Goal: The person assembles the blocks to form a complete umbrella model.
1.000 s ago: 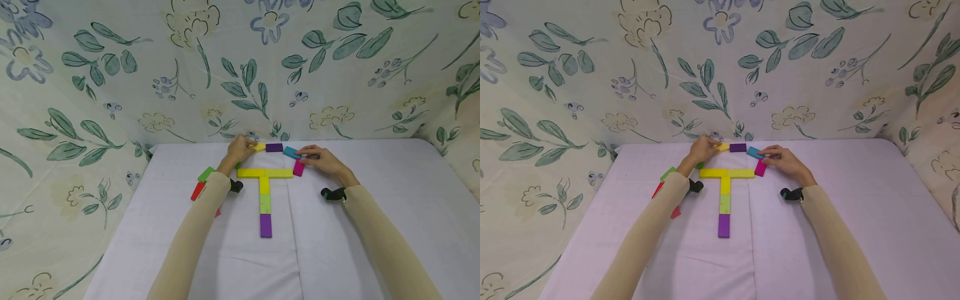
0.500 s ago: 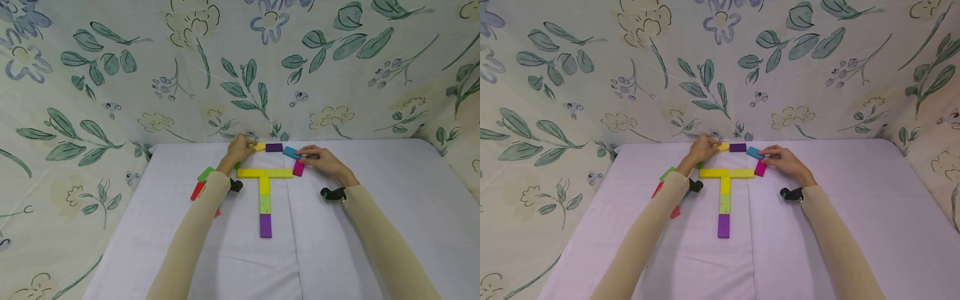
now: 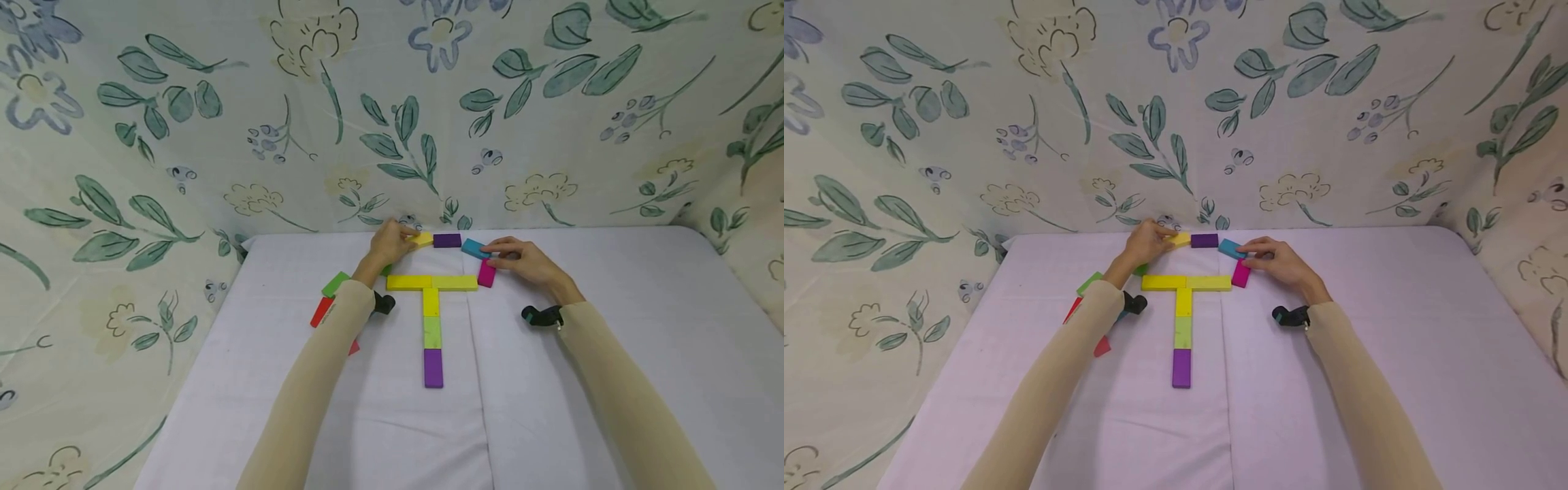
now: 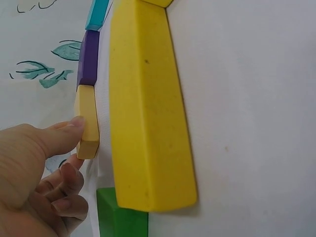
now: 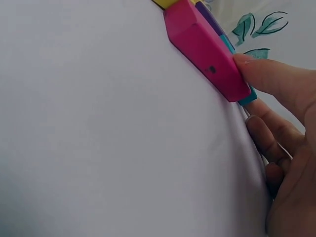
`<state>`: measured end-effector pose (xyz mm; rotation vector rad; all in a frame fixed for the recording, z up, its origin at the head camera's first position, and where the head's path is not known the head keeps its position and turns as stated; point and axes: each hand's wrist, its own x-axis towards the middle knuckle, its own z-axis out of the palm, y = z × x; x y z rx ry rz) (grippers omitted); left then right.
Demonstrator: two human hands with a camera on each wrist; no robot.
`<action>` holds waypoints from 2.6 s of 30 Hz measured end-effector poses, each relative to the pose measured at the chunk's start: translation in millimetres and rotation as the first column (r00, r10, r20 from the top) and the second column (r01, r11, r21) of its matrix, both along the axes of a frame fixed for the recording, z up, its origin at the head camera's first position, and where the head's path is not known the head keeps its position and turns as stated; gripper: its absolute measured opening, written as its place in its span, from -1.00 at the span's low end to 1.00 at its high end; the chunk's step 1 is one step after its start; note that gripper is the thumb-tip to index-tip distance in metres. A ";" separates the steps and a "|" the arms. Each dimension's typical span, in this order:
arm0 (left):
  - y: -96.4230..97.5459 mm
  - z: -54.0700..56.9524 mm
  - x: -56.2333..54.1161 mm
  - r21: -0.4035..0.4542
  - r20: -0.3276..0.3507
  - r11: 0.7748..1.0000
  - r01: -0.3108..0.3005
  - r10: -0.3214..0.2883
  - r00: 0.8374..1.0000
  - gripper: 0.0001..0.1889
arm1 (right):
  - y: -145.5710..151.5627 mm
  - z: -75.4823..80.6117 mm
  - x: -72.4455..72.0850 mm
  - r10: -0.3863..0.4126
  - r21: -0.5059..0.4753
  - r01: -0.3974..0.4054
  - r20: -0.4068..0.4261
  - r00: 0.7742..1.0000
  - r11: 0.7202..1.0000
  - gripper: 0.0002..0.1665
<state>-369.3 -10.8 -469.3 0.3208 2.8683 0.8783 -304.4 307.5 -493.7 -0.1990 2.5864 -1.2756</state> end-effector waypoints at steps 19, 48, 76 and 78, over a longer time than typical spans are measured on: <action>-0.5 -1.4 -1.0 -0.017 0.005 1.000 0.013 -0.013 1.000 -0.68 | -3.2 -0.3 0.1 0.005 -0.006 -0.005 0.008 1.000 1.000 -0.48; -63.8 13.3 -3.3 0.196 0.030 0.974 0.115 -0.123 0.992 -0.71 | -3.0 1.4 -0.1 -0.036 0.007 0.036 0.041 0.999 0.999 -0.47; -108.5 5.2 26.3 0.147 0.085 0.958 0.248 -0.262 0.961 -0.71 | -3.2 0.1 -0.6 -0.027 0.028 0.026 0.024 0.999 0.999 -0.49; -107.7 4.0 26.9 0.150 0.066 0.960 0.234 -0.246 0.967 -0.73 | -2.6 0.2 -0.5 -0.020 0.030 0.019 0.023 1.000 0.999 -0.49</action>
